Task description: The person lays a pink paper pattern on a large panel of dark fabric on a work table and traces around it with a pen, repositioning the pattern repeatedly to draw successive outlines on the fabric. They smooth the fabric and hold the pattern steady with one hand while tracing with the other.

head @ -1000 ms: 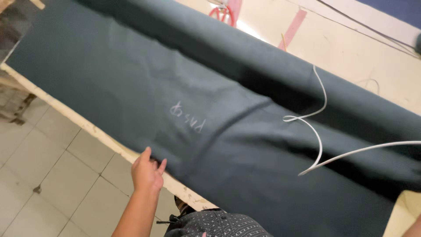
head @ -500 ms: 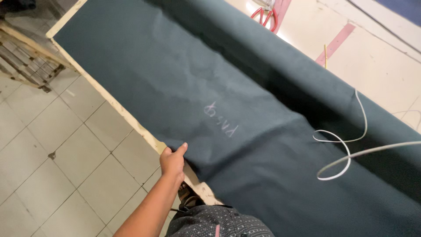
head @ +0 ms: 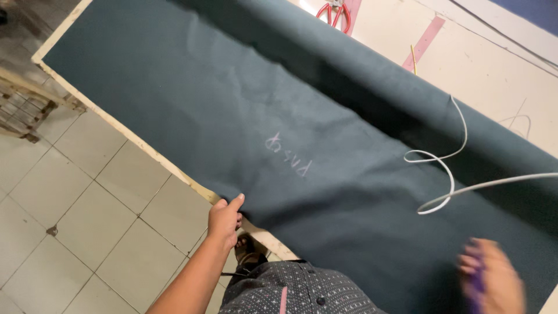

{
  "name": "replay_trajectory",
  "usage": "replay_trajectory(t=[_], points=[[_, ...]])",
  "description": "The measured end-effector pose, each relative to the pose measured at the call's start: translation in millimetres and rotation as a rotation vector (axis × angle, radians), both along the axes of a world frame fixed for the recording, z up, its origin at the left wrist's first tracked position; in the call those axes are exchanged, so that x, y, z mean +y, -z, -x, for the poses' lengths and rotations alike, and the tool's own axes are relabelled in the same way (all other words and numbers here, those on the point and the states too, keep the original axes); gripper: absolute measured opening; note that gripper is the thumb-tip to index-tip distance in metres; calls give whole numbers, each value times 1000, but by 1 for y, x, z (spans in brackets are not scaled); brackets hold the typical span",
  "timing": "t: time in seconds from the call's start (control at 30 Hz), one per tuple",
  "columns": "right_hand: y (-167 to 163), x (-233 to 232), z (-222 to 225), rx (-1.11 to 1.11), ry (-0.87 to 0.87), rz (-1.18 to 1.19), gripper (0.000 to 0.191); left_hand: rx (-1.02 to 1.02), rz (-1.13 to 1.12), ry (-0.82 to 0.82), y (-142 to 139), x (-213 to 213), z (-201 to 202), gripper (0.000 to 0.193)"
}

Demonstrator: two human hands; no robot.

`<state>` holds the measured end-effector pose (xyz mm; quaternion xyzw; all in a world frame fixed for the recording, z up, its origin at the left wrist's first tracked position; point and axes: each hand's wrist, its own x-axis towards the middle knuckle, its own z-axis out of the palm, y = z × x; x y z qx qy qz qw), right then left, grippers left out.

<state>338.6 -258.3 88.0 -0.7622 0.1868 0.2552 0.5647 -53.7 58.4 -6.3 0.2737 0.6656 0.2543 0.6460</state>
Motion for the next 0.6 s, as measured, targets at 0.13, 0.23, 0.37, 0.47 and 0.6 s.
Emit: replay_trajectory(t=[0.13, 0.23, 0.37, 0.47, 0.6], points=[[89, 30, 59, 280, -388, -219, 21, -126, 6, -69, 0, 11, 19, 34], [92, 108, 123, 252, -557, -273, 37, -173, -6, -89, 0, 33, 56, 15], [55, 212, 194, 120, -755, -140, 39, -211, -1, -131, -2, 85, 136, 22], [70, 278, 236, -308, -964, 95, 44, -195, 5, -125, 5, 124, 202, 23], [101, 346, 274, -870, -1045, 341, 47, -143, 53, -64, 25, 183, 288, 28]])
